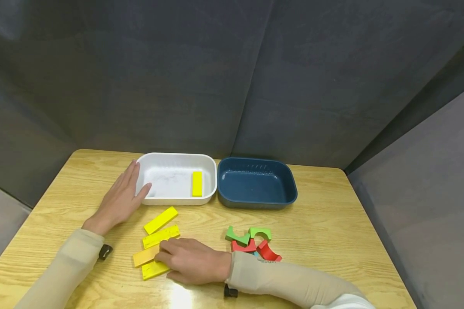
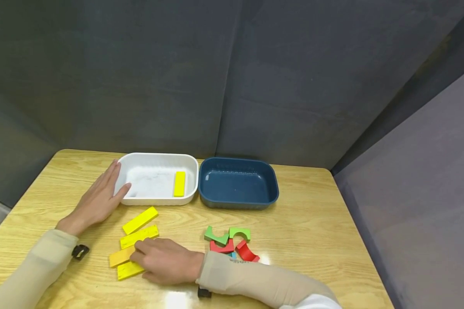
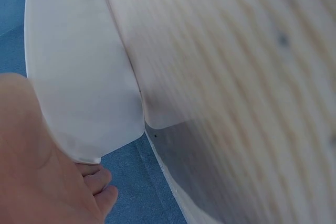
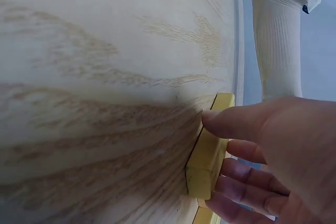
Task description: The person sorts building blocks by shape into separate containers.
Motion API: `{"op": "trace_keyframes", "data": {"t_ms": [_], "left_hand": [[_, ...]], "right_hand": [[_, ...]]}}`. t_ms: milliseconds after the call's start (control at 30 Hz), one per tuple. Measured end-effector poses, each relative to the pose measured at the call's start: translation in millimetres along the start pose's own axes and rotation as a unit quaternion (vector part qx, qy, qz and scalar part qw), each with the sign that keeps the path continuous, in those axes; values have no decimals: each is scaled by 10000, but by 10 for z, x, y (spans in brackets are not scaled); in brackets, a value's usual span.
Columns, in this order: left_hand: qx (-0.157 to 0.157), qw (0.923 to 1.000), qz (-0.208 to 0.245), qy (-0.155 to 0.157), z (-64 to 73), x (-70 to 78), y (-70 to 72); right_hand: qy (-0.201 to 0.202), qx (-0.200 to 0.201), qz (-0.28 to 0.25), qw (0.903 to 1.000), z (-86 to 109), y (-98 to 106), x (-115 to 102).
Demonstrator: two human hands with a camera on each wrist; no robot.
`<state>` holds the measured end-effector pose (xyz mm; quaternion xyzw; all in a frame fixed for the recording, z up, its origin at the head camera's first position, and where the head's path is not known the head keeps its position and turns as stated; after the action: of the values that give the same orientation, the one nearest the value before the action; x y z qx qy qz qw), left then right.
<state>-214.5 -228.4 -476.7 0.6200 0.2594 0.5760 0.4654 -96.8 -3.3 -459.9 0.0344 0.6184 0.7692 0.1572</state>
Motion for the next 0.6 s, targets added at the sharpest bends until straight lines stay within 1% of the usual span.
{"op": "trace_keyframes", "data": {"t_ms": [367, 600], "left_hand": [[-33, 10000, -26, 37, -1, 6, 1], [-21, 10000, -23, 18, 1, 2, 1]], "right_hand": [[-27, -108, -51, 9999, 7, -32, 16], [75, -12, 127, 9999, 27, -29, -6]]}}
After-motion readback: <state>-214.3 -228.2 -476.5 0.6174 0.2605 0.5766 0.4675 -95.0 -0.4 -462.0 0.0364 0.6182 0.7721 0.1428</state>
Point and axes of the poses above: each hand's wrist, its own z-axis away from the middle knuckle, its own y-axis out of the back of the hand, x = y × z, the point moved 4 cm from there along -z, towards the middle knuckle, and after that the axes turned 10 degrees about -x, right-handed, at the moved point
